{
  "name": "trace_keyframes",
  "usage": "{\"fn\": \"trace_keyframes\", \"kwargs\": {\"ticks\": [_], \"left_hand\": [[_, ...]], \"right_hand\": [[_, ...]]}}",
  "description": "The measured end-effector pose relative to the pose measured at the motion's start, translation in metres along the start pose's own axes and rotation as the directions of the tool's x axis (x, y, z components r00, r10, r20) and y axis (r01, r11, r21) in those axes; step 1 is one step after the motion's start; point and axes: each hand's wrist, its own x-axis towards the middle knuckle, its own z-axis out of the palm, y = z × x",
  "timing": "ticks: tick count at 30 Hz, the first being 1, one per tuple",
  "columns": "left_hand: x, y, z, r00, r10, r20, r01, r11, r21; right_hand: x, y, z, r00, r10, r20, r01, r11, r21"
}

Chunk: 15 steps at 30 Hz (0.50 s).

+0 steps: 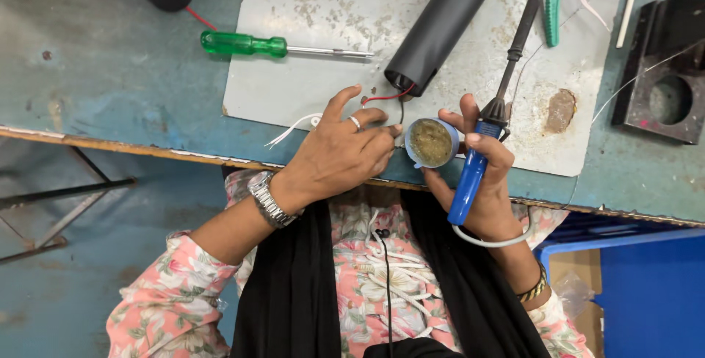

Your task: The person strips wire ends with pliers, applies flux, and solders wires to a small white connector and a black cylindrical housing. The person repeats the process for multiple wire pairs, using a soldering iron and flux paste.

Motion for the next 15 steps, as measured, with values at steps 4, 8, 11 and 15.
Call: {"fn": "trace_keyframes", "kwargs": {"ticks": [4,8,11,15], "left_hand": [[-0.0007,-0.001,0.0008,1.0,0.008,-0.014,-0.007,1.0,0.005],[-0.0021,-0.0027,0.0034,1.0,0.009,-0.028,-0.009,1.0,-0.003],[-0.0029,-0.0025,0.004,0.999,0.006,-0.031,-0.007,1.0,-0.008],[-0.003,-0.0021,0.0039,1.0,0.003,-0.027,-0.003,1.0,-0.005]], "right_hand": [[0.0006,-0.0025,0.0004,0.999,-0.031,0.045,0.03,0.999,0.011],[-0.0012,-0.0022,0.0001,0.997,-0.05,0.06,0.052,0.998,-0.025],[-0.0024,-0.0019,-0.0011,0.994,-0.073,0.081,0.075,0.997,-0.023],[-0.003,-0.0023,-0.0041,0.988,-0.097,0.121,0.097,0.995,0.008]]}}
